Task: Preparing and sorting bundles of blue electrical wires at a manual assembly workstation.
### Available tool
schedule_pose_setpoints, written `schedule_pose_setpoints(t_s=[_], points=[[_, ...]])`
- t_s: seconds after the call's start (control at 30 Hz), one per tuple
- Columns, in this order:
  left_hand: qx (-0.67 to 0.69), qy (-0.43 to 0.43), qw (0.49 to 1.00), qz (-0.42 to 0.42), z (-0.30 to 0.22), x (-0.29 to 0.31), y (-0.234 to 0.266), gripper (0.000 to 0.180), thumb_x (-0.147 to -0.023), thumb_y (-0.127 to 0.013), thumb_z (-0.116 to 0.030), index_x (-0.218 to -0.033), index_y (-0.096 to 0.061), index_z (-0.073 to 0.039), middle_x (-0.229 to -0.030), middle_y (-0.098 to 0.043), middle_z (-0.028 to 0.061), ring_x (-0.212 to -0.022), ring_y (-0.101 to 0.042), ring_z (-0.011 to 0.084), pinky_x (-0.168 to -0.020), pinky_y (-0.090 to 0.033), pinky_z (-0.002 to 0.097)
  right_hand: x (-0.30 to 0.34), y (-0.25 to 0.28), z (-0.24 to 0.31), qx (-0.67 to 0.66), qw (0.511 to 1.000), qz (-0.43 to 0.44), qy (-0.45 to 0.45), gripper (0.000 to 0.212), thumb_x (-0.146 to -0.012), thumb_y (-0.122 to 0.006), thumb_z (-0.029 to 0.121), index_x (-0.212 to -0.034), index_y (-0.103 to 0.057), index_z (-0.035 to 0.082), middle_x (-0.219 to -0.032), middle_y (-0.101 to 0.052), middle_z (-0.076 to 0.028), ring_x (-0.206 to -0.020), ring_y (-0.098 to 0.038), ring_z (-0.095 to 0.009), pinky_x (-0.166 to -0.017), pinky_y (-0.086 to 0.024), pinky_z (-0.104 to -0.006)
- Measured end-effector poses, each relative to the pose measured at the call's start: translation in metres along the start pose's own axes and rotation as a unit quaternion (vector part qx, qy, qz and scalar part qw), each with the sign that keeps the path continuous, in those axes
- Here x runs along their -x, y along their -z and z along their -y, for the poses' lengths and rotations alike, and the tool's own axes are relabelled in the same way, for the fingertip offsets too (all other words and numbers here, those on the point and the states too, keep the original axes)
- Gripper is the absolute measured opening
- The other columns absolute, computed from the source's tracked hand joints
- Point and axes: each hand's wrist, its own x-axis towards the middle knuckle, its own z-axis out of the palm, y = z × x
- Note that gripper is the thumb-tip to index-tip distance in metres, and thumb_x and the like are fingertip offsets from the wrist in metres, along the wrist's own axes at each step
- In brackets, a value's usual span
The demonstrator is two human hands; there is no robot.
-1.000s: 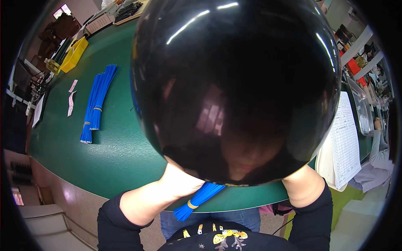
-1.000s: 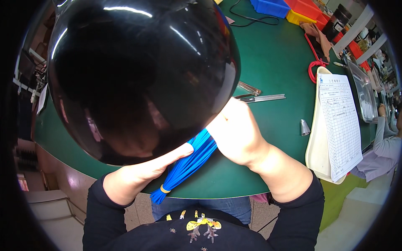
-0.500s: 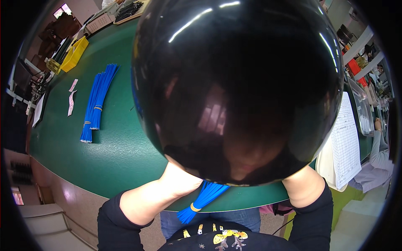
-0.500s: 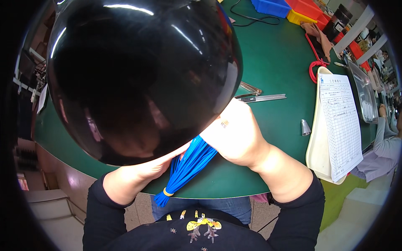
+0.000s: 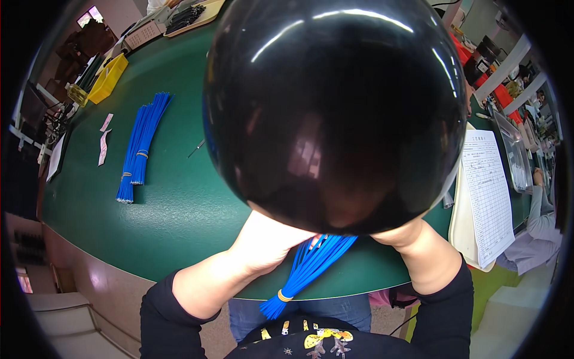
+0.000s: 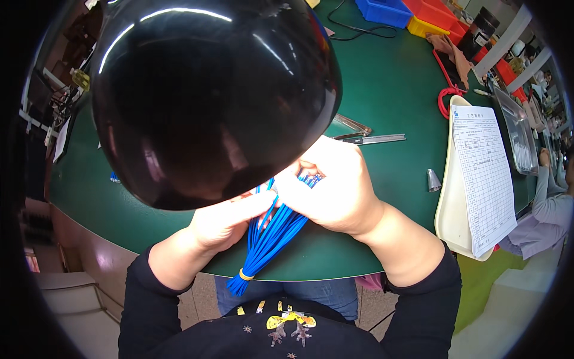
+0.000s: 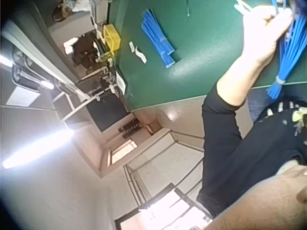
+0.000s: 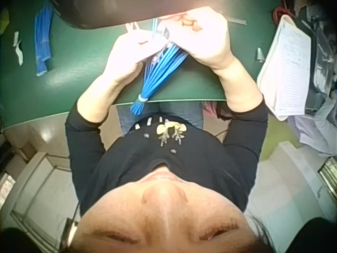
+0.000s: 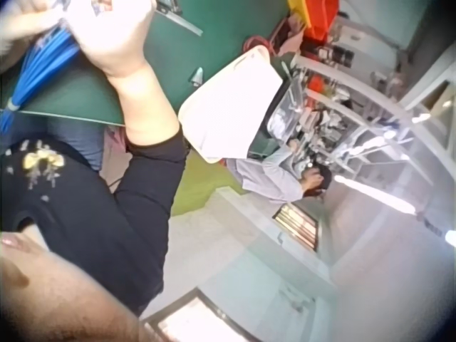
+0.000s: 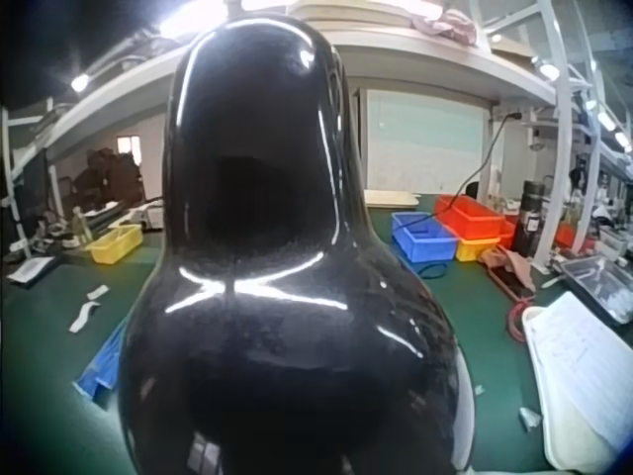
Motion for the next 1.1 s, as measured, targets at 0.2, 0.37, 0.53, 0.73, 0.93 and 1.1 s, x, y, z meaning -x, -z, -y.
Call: schedule_pose_setpoints(t_s=[0.2, 0.37, 0.53, 0.73, 0.93, 1.1], points=[[-0.043, 0.011, 0.998, 0.043, -0.018, 0.003, -0.009, 0.014, -0.082, -0.059, -0.011, -0.085, -0.062, 0.002, -0.071, -0.059, 0.0038, -0.061, -0.053, 0.0062, -0.058, -0.043, 0.0181, 0.000, -0.005, 0.013, 0.109, 0.993, -0.032, -0.018, 0.007, -0.074, -0.059, -0.003, -0.075, -0.053, -0.006, -0.064, -0.058, -0.007, -0.055, -0.055, -0.008, -0.049, -0.042, -0.0198], [-0.102, -0.036, 0.993, 0.057, -0.023, 0.005, -0.011, 0.024, -0.082, -0.060, -0.017, -0.098, -0.057, 0.002, -0.080, -0.060, 0.0058, -0.074, -0.056, 0.0089, -0.069, -0.046, 0.0218, -0.002, -0.015, 0.020, -0.004, 0.996, -0.046, -0.080, 0.006, -0.080, -0.055, -0.003, -0.083, -0.051, -0.006, -0.064, -0.055, -0.004, -0.059, -0.055, -0.006, -0.052, -0.044, -0.0195], [-0.356, -0.201, 0.902, 0.138, -0.010, 0.021, -0.009, 0.065, -0.076, -0.067, -0.025, -0.122, -0.030, 0.000, -0.110, -0.046, 0.0141, -0.100, -0.049, 0.0175, -0.084, -0.042, 0.0319, 0.002, -0.010, 0.032, -0.009, 0.971, -0.087, -0.222, 0.003, -0.084, -0.050, -0.001, -0.084, -0.050, -0.004, -0.066, -0.055, -0.002, -0.060, -0.052, -0.004, -0.054, -0.041, -0.0169], [-0.229, 0.155, 0.941, 0.196, -0.032, 0.054, -0.011, 0.047, -0.083, -0.058, -0.025, -0.115, -0.033, -0.001, -0.074, -0.051, 0.0050, -0.047, -0.048, 0.0072, -0.039, -0.038, 0.0196, 0.003, -0.011, 0.039, 0.024, 0.972, -0.058, -0.227, 0.016, -0.082, -0.055, 0.008, -0.095, -0.058, 0.000, -0.071, -0.058, -0.006, -0.062, -0.054, -0.011, -0.059, -0.043, -0.0223], [-0.273, 0.205, 0.910, 0.235, -0.058, 0.078, 0.003, 0.043, -0.084, -0.057, -0.021, -0.118, -0.036, -0.004, -0.062, -0.047, 0.0014, -0.047, -0.045, 0.0059, -0.039, -0.033, 0.0201, 0.008, -0.032, 0.052, 0.351, 0.884, 0.310, 0.018, 0.025, -0.074, -0.063, 0.031, -0.073, -0.062, 0.006, -0.068, -0.060, -0.010, -0.060, -0.058, -0.023, -0.055, -0.046, -0.0302], [-0.168, 0.179, 0.951, 0.188, -0.061, 0.098, 0.024, 0.039, -0.086, -0.052, -0.011, -0.121, -0.036, -0.002, -0.077, -0.049, 0.0032, -0.051, -0.043, 0.0045, -0.045, -0.034, 0.0186, -0.003, -0.035, 0.039, 0.278, 0.940, 0.177, 0.086, 0.016, -0.077, -0.060, 0.017, -0.068, -0.061, 0.005, -0.055, -0.055, -0.007, -0.045, -0.051, -0.016, -0.043, -0.039, -0.0260]])
